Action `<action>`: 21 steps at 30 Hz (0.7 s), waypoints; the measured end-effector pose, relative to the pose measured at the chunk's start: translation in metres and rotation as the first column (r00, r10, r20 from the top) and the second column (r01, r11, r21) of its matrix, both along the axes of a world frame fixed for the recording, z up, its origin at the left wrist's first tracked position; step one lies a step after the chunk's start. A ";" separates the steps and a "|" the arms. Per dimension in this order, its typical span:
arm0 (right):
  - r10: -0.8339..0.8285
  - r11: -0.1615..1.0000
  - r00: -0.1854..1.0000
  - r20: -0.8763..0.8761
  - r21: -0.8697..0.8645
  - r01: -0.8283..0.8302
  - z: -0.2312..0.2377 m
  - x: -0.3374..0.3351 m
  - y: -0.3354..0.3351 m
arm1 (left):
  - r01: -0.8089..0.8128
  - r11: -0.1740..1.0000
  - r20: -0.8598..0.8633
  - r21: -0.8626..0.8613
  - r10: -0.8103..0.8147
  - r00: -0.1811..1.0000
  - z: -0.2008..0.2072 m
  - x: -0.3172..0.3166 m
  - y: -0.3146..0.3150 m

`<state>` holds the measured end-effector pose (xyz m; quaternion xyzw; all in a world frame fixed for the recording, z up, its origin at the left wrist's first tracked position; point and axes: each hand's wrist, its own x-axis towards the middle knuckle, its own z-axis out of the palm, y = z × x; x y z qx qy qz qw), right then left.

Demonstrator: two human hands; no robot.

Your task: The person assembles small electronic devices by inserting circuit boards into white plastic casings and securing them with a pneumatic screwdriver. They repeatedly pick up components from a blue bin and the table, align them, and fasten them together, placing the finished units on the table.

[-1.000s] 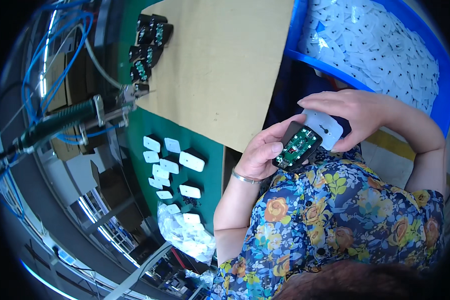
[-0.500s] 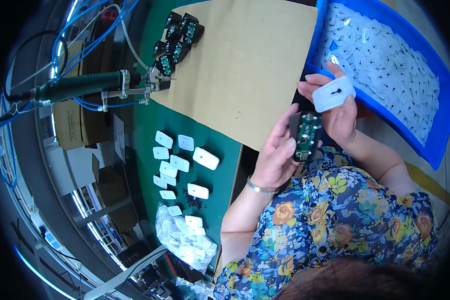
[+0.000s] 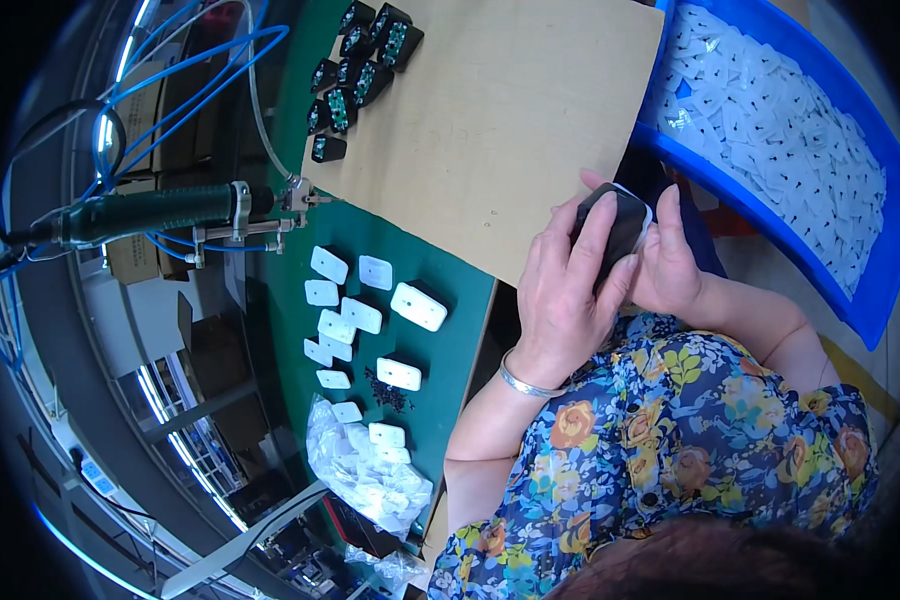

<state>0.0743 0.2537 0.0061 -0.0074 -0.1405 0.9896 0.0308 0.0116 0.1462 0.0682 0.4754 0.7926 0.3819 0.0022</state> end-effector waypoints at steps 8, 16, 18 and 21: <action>0.034 0.999 0.999 0.012 0.015 -0.034 -0.003 0.001 -0.002 | -0.005 1.000 0.048 0.024 0.004 0.999 -0.010 0.000 -0.006; 0.052 0.999 0.998 0.031 0.012 -0.052 -0.003 -0.001 -0.005 | -0.037 0.999 0.011 0.015 0.037 0.999 -0.009 0.003 -0.010; 0.043 0.998 0.999 0.011 0.043 -0.043 -0.001 0.000 -0.004 | -0.040 0.998 0.006 -0.049 0.041 0.999 -0.007 0.005 -0.010; 0.057 0.998 0.998 0.033 0.029 -0.058 -0.002 0.000 -0.006 | -0.046 0.998 0.002 -0.048 0.047 0.999 -0.010 0.007 -0.012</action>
